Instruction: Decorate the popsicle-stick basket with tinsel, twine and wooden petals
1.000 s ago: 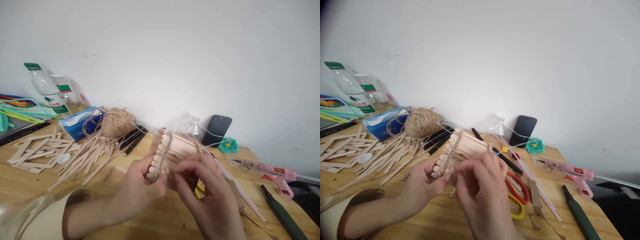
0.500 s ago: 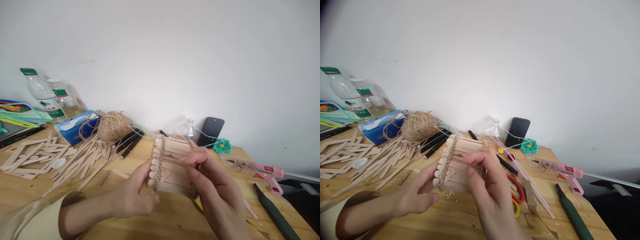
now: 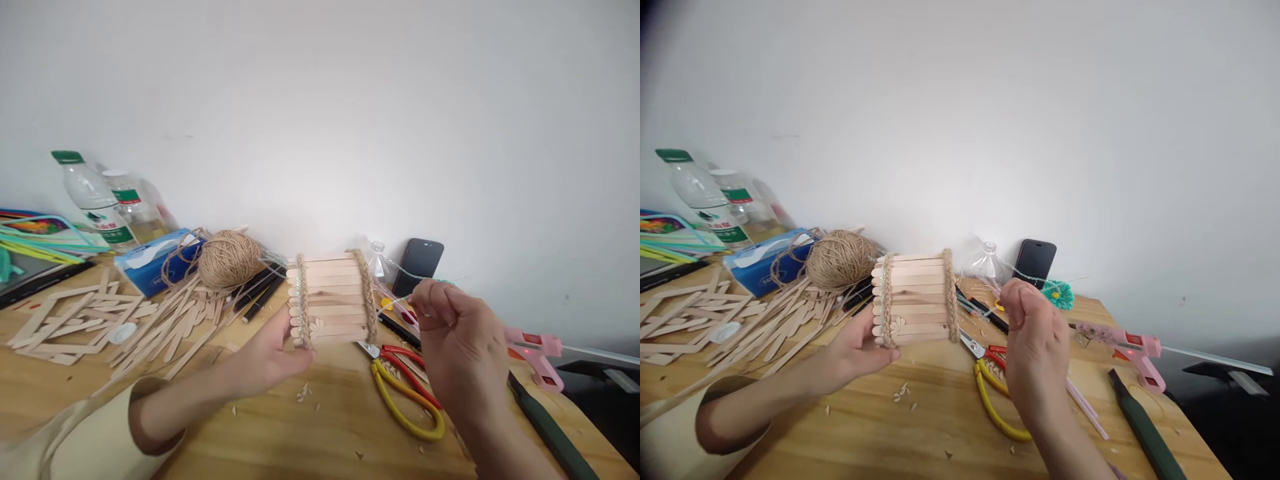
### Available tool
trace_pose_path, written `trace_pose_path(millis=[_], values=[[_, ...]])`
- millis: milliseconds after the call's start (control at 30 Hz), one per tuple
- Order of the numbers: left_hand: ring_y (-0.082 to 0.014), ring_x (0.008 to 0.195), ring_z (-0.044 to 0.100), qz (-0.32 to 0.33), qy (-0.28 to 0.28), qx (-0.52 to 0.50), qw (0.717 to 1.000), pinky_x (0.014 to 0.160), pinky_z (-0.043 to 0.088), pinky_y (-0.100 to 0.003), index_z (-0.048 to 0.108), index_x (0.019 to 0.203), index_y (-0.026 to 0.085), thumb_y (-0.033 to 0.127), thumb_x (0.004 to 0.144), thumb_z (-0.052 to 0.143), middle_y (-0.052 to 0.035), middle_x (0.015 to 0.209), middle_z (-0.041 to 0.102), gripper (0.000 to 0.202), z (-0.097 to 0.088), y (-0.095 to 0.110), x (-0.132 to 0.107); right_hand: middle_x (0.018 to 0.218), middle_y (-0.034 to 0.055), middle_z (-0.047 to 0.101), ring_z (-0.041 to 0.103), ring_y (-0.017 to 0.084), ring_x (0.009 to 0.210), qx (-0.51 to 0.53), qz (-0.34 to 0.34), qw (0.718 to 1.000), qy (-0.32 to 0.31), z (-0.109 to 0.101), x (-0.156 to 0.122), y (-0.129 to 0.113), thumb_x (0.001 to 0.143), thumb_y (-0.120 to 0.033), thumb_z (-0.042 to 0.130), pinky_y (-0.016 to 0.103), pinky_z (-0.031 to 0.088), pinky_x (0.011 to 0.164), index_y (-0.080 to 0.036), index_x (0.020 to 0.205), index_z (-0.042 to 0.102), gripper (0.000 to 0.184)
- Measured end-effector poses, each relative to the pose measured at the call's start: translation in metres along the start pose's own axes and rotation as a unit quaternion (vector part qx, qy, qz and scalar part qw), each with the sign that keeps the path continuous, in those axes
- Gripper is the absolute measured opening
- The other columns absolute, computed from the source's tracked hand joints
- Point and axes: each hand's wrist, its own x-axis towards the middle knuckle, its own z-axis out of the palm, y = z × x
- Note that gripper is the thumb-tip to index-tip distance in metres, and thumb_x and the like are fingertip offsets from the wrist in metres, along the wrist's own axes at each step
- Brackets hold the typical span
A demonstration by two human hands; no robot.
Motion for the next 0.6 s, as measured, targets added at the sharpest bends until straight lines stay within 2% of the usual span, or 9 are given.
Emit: trace_pose_path(millis=[100,167,233,267,300,367,467,533,600], values=[[-0.0230,0.110,0.055,0.037,0.037,0.029,0.998,0.096,0.041,-0.034,0.050,0.122,0.018,0.013,0.075,0.060,-0.0084,0.117,0.062,0.048,-0.004,-0.002,0.006,0.052,-0.0045,0.025,0.030,0.011,0.053,0.000,0.010,1.000,0.007,-0.003,0.002,0.000,0.081,-0.025,0.052,0.025,0.029,0.048,-0.020,0.045,0.029,0.043],[-0.0240,0.110,0.055,0.052,0.052,0.032,0.997,0.097,0.041,-0.036,0.049,0.124,0.018,0.010,0.072,0.061,-0.0091,0.117,0.062,0.053,-0.006,-0.001,0.009,0.052,-0.0042,0.035,0.034,0.010,0.052,-0.017,0.027,0.999,0.012,-0.004,0.001,0.001,0.079,-0.033,0.059,0.024,0.032,0.048,-0.019,0.048,0.046,0.037],[-0.0242,0.109,0.056,0.058,0.066,0.025,0.996,0.096,0.041,-0.037,0.049,0.123,0.017,0.008,0.070,0.062,-0.0095,0.116,0.063,0.055,-0.006,0.000,0.011,0.056,-0.0032,0.047,0.043,0.010,0.054,-0.037,0.042,0.998,0.003,-0.006,0.000,0.002,0.076,-0.036,0.064,0.024,0.037,0.050,-0.020,0.065,0.062,0.019],[-0.0241,0.109,0.057,0.060,0.070,0.018,0.996,0.096,0.042,-0.037,0.049,0.122,0.017,0.009,0.070,0.062,-0.0097,0.116,0.063,0.055,-0.006,0.001,0.012,0.061,-0.0023,0.053,0.048,0.011,0.057,-0.042,0.045,0.998,-0.003,-0.007,0.000,0.001,0.074,-0.035,0.066,0.024,0.040,0.052,-0.022,0.076,0.066,0.014],[-0.0240,0.109,0.057,0.061,0.071,0.012,0.995,0.096,0.042,-0.037,0.049,0.121,0.016,0.009,0.069,0.062,-0.0102,0.117,0.063,0.053,-0.005,0.001,0.013,0.067,-0.0014,0.058,0.053,0.011,0.061,-0.044,0.047,0.998,-0.007,-0.009,0.000,-0.001,0.073,-0.033,0.068,0.024,0.043,0.055,-0.023,0.085,0.067,0.016],[-0.0240,0.110,0.056,0.064,0.072,0.005,0.995,0.097,0.042,-0.037,0.049,0.118,0.014,0.010,0.070,0.062,-0.0116,0.118,0.062,0.050,-0.005,0.003,0.014,0.078,0.0001,0.062,0.057,0.012,0.066,-0.038,0.048,0.998,-0.010,-0.012,0.003,-0.007,0.071,-0.029,0.068,0.026,0.047,0.058,-0.024,0.090,0.066,0.019],[-0.0246,0.109,0.057,0.065,0.074,-0.002,0.995,0.097,0.041,-0.039,0.049,0.115,0.013,0.012,0.070,0.062,-0.0134,0.117,0.062,0.047,-0.004,0.003,0.016,0.066,-0.0011,0.055,0.051,0.009,0.057,-0.012,0.025,1.000,0.015,-0.019,0.007,-0.021,0.070,-0.018,0.061,0.023,0.041,0.051,-0.019,0.075,0.067,0.008],[-0.0253,0.106,0.059,0.057,0.079,-0.015,0.995,0.095,0.043,-0.040,0.050,0.111,0.013,0.014,0.070,0.063,-0.0140,0.114,0.065,0.043,-0.004,0.002,0.018,0.052,-0.0046,0.041,0.041,0.006,0.048,0.016,0.006,0.998,0.055,-0.027,0.009,-0.029,0.064,-0.008,0.055,0.020,0.030,0.043,-0.018,0.060,0.059,0.011],[-0.0259,0.106,0.060,0.052,0.089,-0.026,0.994,0.094,0.045,-0.039,0.051,0.107,0.014,0.015,0.069,0.065,-0.0145,0.113,0.066,0.041,-0.005,0.000,0.019,0.047,-0.0073,0.028,0.029,0.006,0.042,0.013,-0.005,0.996,0.090,-0.043,0.006,-0.032,0.059,-0.005,0.051,0.021,0.020,0.039,-0.018,0.054,0.048,0.015]])
